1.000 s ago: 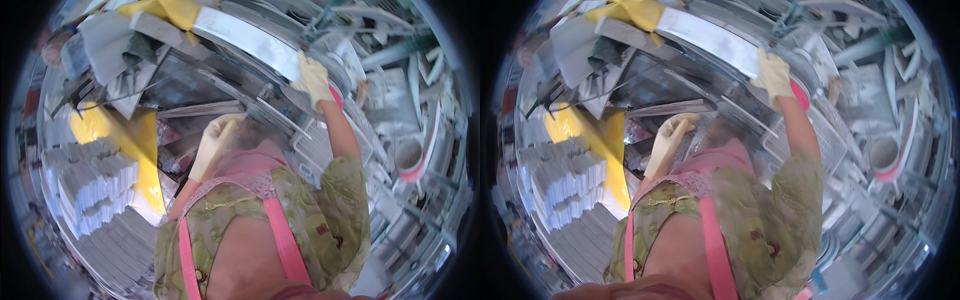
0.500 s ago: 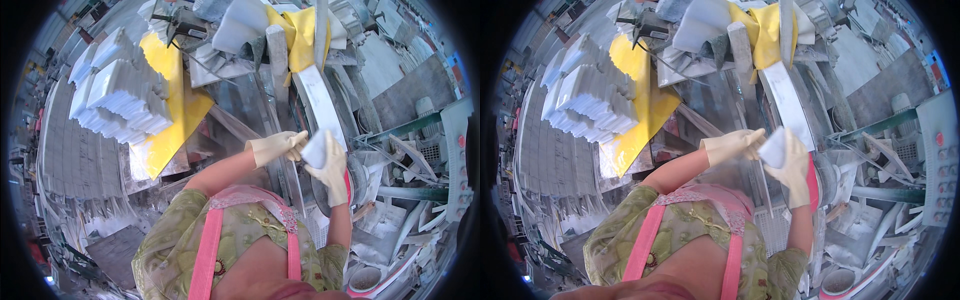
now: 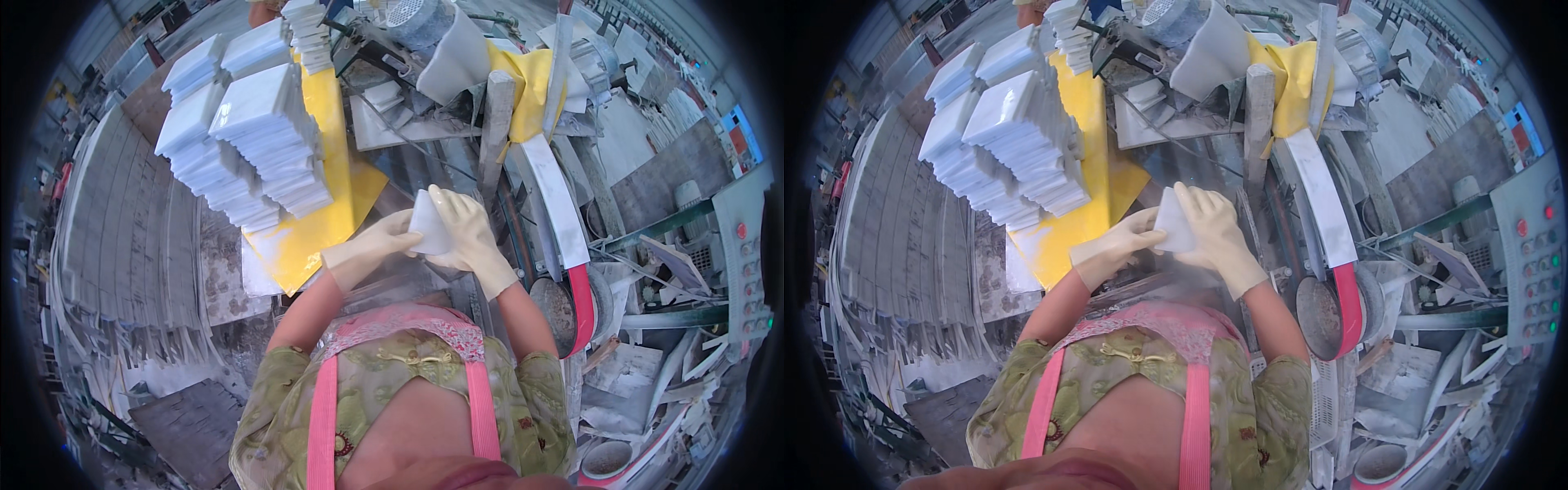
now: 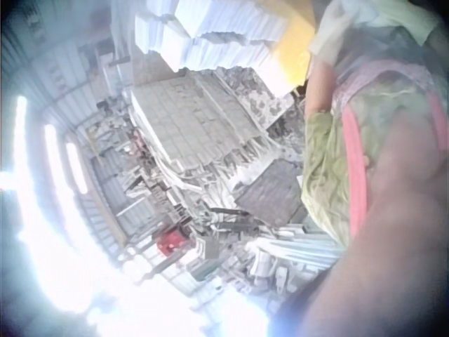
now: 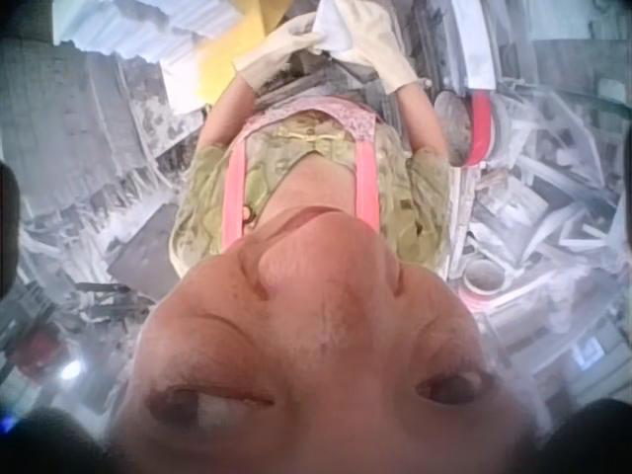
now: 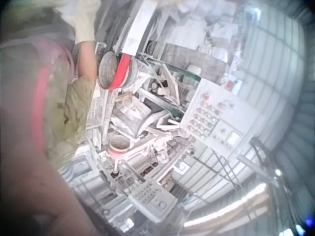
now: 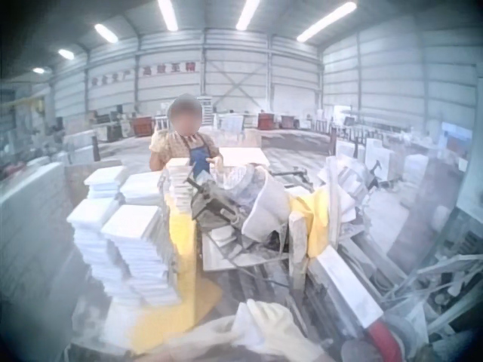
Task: The person picks up white foam blocks from a pile and stacks them on a yellow tray. The person repeatedly picks, aligns, and places blocks to build a neat stack.
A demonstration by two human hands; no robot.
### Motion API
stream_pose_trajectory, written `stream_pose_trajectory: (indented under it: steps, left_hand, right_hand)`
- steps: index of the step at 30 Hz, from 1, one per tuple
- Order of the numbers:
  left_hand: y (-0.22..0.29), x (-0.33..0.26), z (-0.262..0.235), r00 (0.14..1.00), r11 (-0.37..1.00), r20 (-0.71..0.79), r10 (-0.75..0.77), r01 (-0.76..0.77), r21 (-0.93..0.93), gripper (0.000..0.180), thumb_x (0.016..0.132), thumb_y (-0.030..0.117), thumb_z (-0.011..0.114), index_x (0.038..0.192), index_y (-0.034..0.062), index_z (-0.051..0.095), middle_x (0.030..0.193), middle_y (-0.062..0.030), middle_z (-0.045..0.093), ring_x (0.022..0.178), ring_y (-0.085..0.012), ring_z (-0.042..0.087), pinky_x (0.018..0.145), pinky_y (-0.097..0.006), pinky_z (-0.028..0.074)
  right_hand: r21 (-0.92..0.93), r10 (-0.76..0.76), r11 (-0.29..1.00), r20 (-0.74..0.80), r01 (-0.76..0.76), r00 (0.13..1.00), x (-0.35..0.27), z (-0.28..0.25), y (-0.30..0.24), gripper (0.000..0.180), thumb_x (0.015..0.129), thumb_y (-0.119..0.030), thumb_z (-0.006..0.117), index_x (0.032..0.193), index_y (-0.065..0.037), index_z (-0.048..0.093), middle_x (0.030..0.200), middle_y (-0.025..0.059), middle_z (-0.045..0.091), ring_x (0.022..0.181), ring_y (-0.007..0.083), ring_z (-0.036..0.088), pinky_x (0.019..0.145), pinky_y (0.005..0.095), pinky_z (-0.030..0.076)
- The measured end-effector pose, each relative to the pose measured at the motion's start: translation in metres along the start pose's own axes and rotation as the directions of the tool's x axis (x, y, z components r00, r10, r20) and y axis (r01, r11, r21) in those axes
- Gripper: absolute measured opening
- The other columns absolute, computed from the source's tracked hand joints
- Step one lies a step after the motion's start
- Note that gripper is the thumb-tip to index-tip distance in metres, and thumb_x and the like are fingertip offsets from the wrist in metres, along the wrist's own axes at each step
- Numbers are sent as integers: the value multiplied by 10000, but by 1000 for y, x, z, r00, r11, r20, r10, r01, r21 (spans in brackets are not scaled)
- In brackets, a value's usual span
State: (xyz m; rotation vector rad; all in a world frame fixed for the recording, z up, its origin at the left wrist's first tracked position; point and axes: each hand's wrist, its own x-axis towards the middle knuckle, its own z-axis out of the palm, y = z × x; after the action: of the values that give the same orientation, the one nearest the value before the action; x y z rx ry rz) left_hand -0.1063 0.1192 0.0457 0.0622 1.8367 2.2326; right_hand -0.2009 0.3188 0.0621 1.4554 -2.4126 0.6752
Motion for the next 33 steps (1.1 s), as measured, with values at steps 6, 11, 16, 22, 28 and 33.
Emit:
stream_pose_trajectory:
  steps: [6, 11, 16, 22, 28, 33]
  left_hand:
    - [18, -23, -37, 972, 999, -235, -9, 21, 48, 508, 1020, 344, 603, 1369, -23, 565, 1080, -60, 679, 800, -111, 638, 796, -258, 498]
    - [52, -45, -42, 968, 946, -160, 195, -143, 291, 550, 1016, 414, 561, 1344, -25, 605, 1103, -52, 674, 957, -111, 587, 824, -276, 472]
    - [67, -61, -39, 983, 966, -129, 132, -98, 239, 512, 965, 264, 651, 1368, -43, 576, 1065, -50, 663, 926, -95, 589, 839, -269, 484]
    - [61, -64, -40, 971, 968, -84, 223, -211, 133, 588, 936, 196, 660, 1438, -65, 499, 1211, -82, 658, 1065, -109, 593, 946, -293, 478]
    - [59, -72, -44, 988, 989, -104, 111, -100, 106, 598, 924, 225, 663, 1455, -6, 513, 1258, -46, 647, 1079, -101, 579, 952, -280, 461]
    - [52, -73, -42, 984, 987, -129, 124, -110, 115, 555, 928, 221, 679, 1420, 2, 544, 1259, -34, 652, 1086, -95, 577, 951, -279, 464]
  right_hand:
    - [97, -10, 995, -179, 28, 984, 37, 32, -26, 1114, 615, -452, 866, 1485, 37, 371, 1347, 261, 555, 1223, 420, 563, 1059, 495, 438]
    - [195, 37, 981, -260, 15, 965, 52, 52, -35, 1192, 572, -386, 922, 1527, 11, 329, 1385, 252, 548, 1230, 433, 565, 1064, 497, 447]
    - [274, 54, 961, -255, 19, 965, 55, 59, -45, 1240, 571, -392, 936, 1551, 1, 287, 1410, 257, 537, 1258, 430, 556, 1095, 500, 428]
    - [221, -1, 974, -245, 57, 970, 60, 54, -46, 1227, 568, -396, 931, 1542, 11, 306, 1408, 255, 535, 1267, 419, 548, 1092, 494, 431]
    - [36, -131, 989, -249, 144, 960, 67, 39, -46, 1187, 575, -383, 903, 1540, 5, 330, 1417, 243, 539, 1270, 409, 552, 1108, 495, 425]
    - [-76, -258, 966, -218, 247, 941, 76, 27, -46, 1086, 601, -360, 882, 1498, 13, 397, 1429, 225, 534, 1286, 393, 543, 1119, 503, 418]
